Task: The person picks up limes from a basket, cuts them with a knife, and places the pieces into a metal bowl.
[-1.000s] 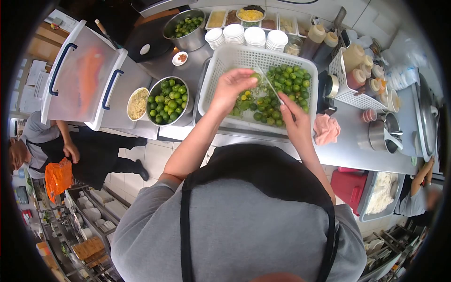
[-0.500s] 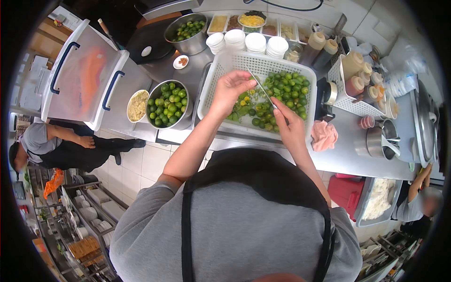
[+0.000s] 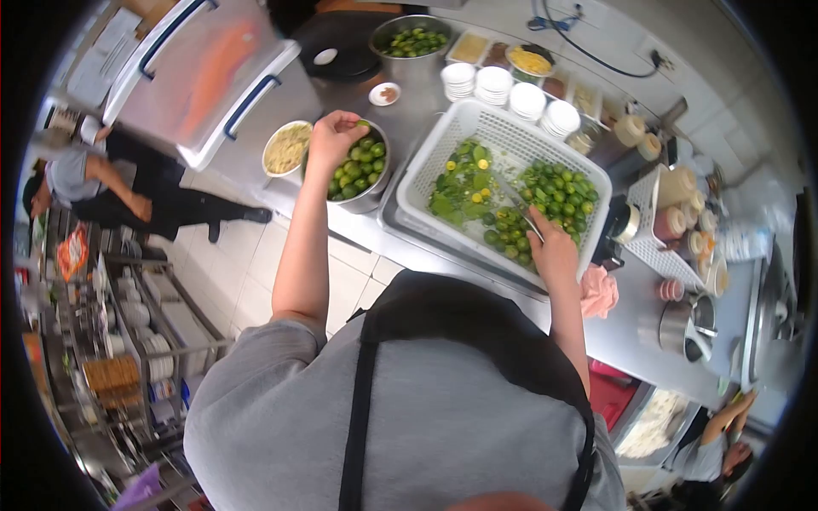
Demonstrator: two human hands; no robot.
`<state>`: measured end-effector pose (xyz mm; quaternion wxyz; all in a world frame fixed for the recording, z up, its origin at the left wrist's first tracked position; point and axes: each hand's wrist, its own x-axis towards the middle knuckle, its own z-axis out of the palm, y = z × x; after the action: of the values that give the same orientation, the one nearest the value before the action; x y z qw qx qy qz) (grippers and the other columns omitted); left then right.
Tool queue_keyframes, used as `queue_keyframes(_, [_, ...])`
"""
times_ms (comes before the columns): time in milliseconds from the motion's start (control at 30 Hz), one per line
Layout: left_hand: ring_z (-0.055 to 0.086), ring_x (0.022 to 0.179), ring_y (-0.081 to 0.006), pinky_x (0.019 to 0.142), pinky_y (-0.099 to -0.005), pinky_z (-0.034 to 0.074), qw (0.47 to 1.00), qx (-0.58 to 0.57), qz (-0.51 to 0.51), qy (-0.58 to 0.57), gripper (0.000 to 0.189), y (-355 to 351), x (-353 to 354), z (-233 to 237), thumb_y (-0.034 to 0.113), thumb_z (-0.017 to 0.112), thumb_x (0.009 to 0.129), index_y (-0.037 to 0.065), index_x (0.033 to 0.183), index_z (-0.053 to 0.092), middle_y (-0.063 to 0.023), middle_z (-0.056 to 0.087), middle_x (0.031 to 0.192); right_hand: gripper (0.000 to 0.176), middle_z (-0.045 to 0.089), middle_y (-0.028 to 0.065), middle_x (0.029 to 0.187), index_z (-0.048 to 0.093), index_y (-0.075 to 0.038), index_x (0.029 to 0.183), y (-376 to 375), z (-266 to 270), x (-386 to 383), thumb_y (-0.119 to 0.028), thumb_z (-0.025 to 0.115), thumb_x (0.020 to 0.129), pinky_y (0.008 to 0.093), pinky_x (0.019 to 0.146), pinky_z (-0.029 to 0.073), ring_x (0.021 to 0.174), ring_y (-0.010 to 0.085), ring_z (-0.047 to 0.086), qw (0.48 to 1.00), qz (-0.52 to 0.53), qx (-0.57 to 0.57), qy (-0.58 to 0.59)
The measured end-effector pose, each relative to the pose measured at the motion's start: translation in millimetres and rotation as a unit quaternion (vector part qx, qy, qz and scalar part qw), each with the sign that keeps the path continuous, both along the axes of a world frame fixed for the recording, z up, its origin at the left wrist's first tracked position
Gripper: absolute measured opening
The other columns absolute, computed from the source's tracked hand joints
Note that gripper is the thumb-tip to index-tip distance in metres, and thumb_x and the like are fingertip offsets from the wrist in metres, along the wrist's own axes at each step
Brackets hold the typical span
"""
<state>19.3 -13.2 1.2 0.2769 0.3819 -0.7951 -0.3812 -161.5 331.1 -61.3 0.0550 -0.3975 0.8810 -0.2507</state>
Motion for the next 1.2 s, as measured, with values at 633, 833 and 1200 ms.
queue_keyframes(633, [0.051,0.11,-0.0239,0.082,-0.0278,0.051,0.839,0.144,-0.522,0.059,0.043,253,-86,-7,0.009,0.063,0.078,0.015,0.12,0.054,-0.0132,0.044,0.131,0.022,0.058,0.0126,0.1,0.058,-0.001,0.1,241,-85,-15,-0.008,0.059,0.079,0.0312,0.072,0.048,0.089,0.0195,0.057,0.871,-0.301,-0.32,-0.219])
queue_keyframes(833, [0.053,0.109,-0.0251,0.086,-0.0321,0.048,0.754,0.239,-0.576,0.208,0.044,341,-112,-6,-0.005,0.061,0.074,0.011,0.114,0.059,-0.0147,0.053,0.121,0.02,0.049,0.0087,0.105,0.046,-0.004,0.101,195,6,48,-0.006,0.056,0.084,0.0312,0.082,0.043,0.097,0.0185,0.05,0.823,-0.103,-0.473,-0.297])
queue_keyframes(1200, [0.058,0.094,-0.0201,0.072,-0.0323,0.05,0.905,-0.179,-0.35,0.16,0.02,310,-34,-4,0.008,0.068,0.066,0.01,0.085,0.063,-0.0064,0.055,0.103,0.017,0.052,0.0113,0.109,0.053,-0.002,0.1,200,0,41,-0.011,0.056,0.086,0.032,0.088,0.042,0.101,0.021,0.052,0.923,-0.157,-0.331,-0.118])
